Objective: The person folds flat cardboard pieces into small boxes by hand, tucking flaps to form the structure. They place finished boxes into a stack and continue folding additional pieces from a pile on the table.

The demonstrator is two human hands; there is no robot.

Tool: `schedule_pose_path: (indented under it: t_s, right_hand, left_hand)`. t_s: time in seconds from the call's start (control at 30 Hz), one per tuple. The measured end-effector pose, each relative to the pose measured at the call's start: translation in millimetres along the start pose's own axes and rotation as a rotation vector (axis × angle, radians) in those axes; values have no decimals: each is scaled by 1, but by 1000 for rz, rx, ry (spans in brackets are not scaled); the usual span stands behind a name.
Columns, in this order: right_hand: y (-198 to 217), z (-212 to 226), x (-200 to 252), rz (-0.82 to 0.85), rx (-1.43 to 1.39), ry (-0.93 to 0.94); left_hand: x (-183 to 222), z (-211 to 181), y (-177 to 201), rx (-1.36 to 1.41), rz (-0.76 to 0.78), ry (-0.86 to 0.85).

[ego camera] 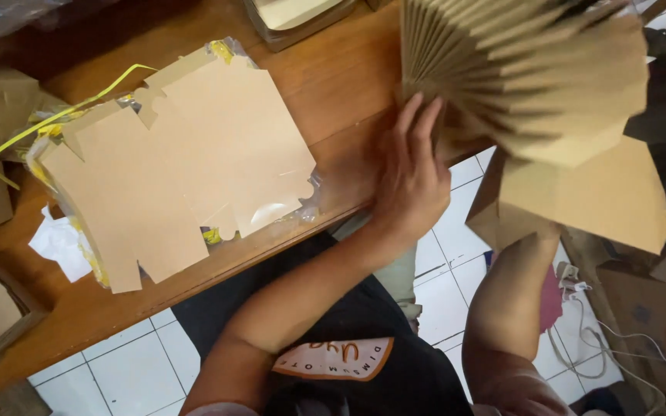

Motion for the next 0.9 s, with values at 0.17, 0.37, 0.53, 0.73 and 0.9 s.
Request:
schedule_pose_path:
  t_s: [0.17, 0.37, 0.53, 0.73, 0.9]
  right_hand:
    - [23, -9, 1, -19, 25, 6]
    - [24, -10, -2, -29, 21, 21]
    - [12, -7, 0, -12, -3, 35]
    - [22, 3, 2, 7, -13, 48]
    - [36, 3, 5, 6, 13, 60]
  left_hand:
    - [-22, 16, -38, 24, 122, 32]
    - [-34, 53, -29, -12, 27, 130]
    - [-36, 64, -19, -14, 56, 169]
    - [-38, 57, -31, 223, 44, 94]
    - [-38, 63, -44, 135, 105, 126]
Point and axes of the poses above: each hand's wrist, its own x-axis away from the middle knuckle, its own y-axis out of the back of the hand, z = x × y, the point moved 8 cm from there along -x, towards the middle knuckle, and after that the axes turned 12 degrees about -y, right-handed, at the moved point
